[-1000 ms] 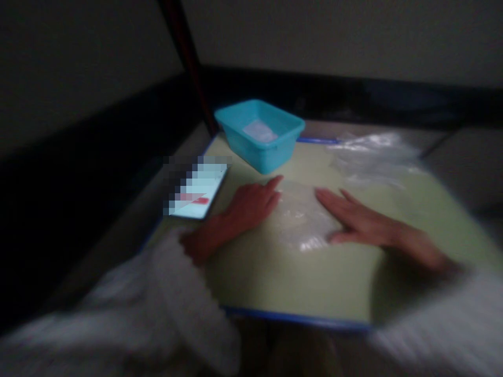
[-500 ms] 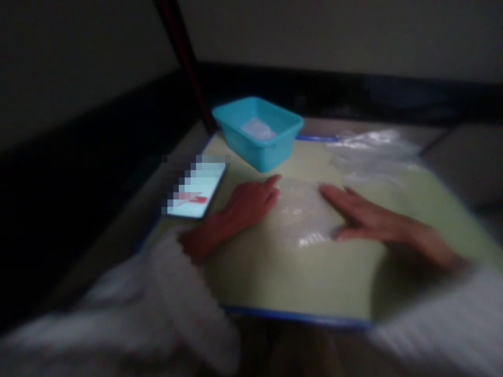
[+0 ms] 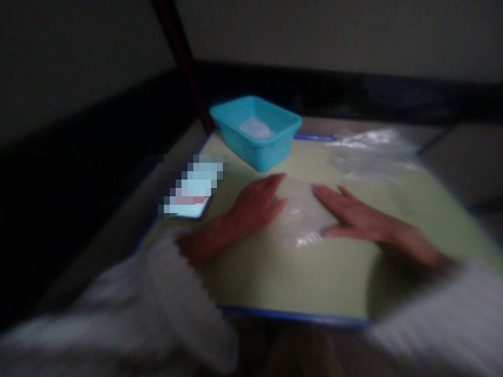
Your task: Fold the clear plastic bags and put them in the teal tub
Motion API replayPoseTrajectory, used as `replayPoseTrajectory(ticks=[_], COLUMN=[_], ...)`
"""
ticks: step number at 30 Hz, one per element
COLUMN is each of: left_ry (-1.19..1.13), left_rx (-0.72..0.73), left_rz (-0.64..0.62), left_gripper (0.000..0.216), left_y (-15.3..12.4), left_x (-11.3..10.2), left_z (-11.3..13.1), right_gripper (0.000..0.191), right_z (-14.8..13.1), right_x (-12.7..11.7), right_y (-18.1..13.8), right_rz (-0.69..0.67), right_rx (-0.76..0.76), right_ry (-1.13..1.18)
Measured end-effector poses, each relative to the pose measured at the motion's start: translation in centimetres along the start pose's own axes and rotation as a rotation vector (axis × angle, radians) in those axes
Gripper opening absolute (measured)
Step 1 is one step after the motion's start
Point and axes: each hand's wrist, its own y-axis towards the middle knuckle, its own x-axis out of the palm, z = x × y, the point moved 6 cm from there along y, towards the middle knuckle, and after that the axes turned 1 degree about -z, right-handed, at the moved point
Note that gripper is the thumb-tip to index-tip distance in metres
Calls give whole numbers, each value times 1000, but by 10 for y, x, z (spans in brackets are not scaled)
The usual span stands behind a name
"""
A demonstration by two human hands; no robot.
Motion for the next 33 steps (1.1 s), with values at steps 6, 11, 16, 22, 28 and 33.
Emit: replayPoseTrajectory(ticks=[6,11,16,22,28,33], left_ry=[-38,-9,68,117,123,105], left_rx=[55,224,231,234,208,204], left_rz=[-39,-158,-278,-306,-366,-399], left_gripper=[58,74,86,95,106,111], left_y=[-1,0,-3,-9,-13,-16], left_x=[7,23,35,35,33,29], left_z=[5,21,22,13,5,3], right_gripper=[94,95,96,101,102,102], right_z=[-6,-18,-18,-10,-5,-2], right_x=[0,0,1,2,3,4], right_y=[-5,-7,-7,-11,-14,-16], right_rz=[2,-29,-62,-90,-113,-89], right_rx=[34,34,59,123,112,85], right_ry=[-14,-22,-30,-50,-58,-56])
